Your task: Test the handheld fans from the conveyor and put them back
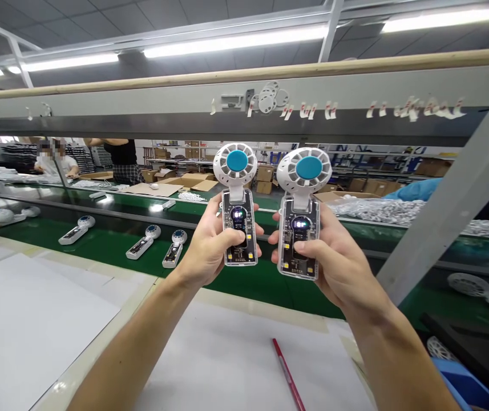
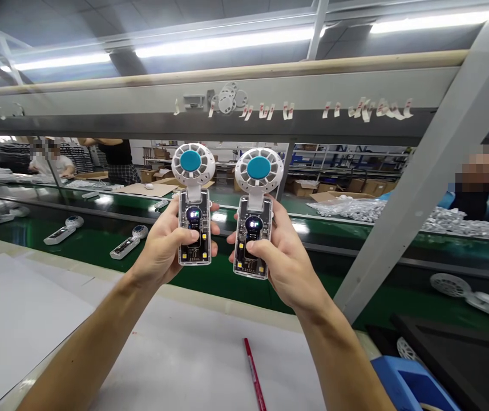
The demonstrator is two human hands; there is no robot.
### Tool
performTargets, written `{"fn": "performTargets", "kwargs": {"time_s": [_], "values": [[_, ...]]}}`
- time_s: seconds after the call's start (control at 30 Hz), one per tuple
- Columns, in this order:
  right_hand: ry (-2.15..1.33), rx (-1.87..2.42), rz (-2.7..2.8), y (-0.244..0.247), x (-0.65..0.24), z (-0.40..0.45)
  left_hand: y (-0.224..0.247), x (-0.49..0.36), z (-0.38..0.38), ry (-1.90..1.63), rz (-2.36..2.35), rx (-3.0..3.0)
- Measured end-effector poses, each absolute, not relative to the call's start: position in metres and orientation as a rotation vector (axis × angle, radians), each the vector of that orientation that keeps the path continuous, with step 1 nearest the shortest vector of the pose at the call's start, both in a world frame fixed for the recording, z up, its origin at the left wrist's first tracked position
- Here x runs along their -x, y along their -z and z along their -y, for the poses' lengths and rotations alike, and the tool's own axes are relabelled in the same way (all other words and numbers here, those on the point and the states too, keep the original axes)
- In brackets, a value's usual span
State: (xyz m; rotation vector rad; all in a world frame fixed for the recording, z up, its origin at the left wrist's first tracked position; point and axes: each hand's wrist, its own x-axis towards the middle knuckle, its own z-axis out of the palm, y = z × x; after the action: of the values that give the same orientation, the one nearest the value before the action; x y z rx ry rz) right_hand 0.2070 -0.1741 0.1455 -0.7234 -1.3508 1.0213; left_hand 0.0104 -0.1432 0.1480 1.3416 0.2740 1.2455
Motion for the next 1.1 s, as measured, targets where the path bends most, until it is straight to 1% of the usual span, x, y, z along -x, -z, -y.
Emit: {"fn": "performTargets", "kwargs": {"time_s": [0.47, 0.63, 0.77, 0.83, 0.93, 1.07, 1.1], "values": [[-1.032, 0.724, 1.377, -0.141, -0.210, 0.171, -0.148, -0.010, 0.145, -1.245, -0.254, -1.297], [-1.068, 0.711, 1.352, -0.144, -0.209, 0.176, -0.150, -0.010, 0.150, -1.196, -0.198, -1.278], [-1.028, 0.719, 1.311, -0.146, -0.206, 0.180, -0.152, -0.010, 0.155, -1.193, -0.174, -1.310], [-0.976, 0.713, 1.303, -0.147, -0.203, 0.180, -0.150, -0.013, 0.155, -1.259, -0.217, -1.341], [-0.896, 0.668, 1.193, -0.144, -0.197, 0.176, -0.140, -0.018, 0.147, -1.507, -0.391, -1.422], [-1.231, 0.743, 1.042, -0.138, -0.188, 0.168, -0.124, -0.019, 0.126, -1.864, -0.662, -1.599], [-1.219, 0.774, 1.061, -0.137, -0.186, 0.167, -0.121, -0.017, 0.120, -1.951, -0.707, -1.633]]}}
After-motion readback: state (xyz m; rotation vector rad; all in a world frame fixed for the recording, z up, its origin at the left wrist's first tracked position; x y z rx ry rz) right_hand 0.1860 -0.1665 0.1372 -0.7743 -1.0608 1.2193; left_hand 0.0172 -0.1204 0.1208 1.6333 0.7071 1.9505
